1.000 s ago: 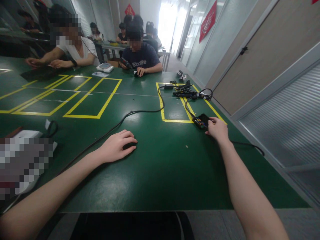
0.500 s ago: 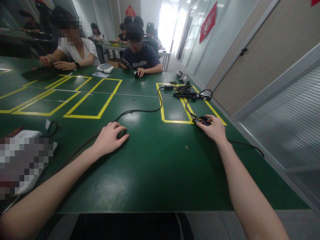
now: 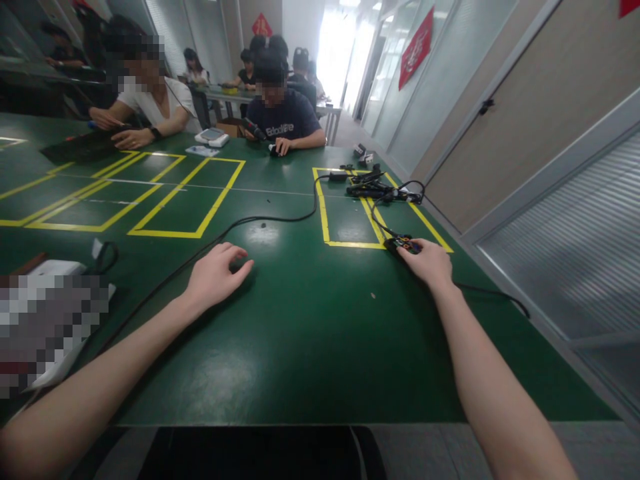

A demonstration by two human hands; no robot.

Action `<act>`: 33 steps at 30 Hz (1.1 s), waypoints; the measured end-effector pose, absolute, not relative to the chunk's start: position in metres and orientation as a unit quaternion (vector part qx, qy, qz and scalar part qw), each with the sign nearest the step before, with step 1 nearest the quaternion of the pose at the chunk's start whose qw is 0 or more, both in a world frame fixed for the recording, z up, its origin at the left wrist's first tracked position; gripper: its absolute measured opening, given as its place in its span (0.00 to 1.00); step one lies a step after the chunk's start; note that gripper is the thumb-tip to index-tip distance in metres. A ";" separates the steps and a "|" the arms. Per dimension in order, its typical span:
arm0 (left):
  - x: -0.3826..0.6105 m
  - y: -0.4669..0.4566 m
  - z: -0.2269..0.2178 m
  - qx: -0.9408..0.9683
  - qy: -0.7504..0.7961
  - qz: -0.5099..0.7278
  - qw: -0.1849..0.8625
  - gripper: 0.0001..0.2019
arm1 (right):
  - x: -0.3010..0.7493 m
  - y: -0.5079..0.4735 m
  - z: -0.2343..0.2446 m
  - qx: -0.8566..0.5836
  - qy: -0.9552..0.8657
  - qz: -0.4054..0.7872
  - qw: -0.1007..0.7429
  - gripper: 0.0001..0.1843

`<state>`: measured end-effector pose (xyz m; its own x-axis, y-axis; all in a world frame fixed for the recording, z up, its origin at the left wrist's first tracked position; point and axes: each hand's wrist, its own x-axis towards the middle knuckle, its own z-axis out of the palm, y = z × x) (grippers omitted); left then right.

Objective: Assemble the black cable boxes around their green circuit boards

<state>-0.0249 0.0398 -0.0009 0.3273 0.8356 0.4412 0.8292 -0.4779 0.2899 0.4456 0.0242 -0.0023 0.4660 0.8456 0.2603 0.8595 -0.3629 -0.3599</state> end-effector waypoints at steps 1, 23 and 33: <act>-0.022 0.037 -0.001 0.825 0.497 0.268 0.010 0.11 | 0.441 0.025 -0.002 -0.829 -0.516 -0.013 0.218 0.21; 0.006 -0.008 0.013 0.949 0.180 0.218 0.141 0.17 | 0.236 -0.044 -0.010 -0.290 -0.910 0.188 0.230 0.17; -0.002 0.001 0.012 0.951 0.224 0.176 0.118 0.21 | 0.239 -0.041 -0.005 -0.307 -0.869 0.156 0.356 0.16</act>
<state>-0.0021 0.0008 0.0121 0.8376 0.4677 0.2824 0.3844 -0.8718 0.3038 0.2392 -0.0407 -0.0054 -0.5584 0.6438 0.5232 0.4222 0.7634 -0.4888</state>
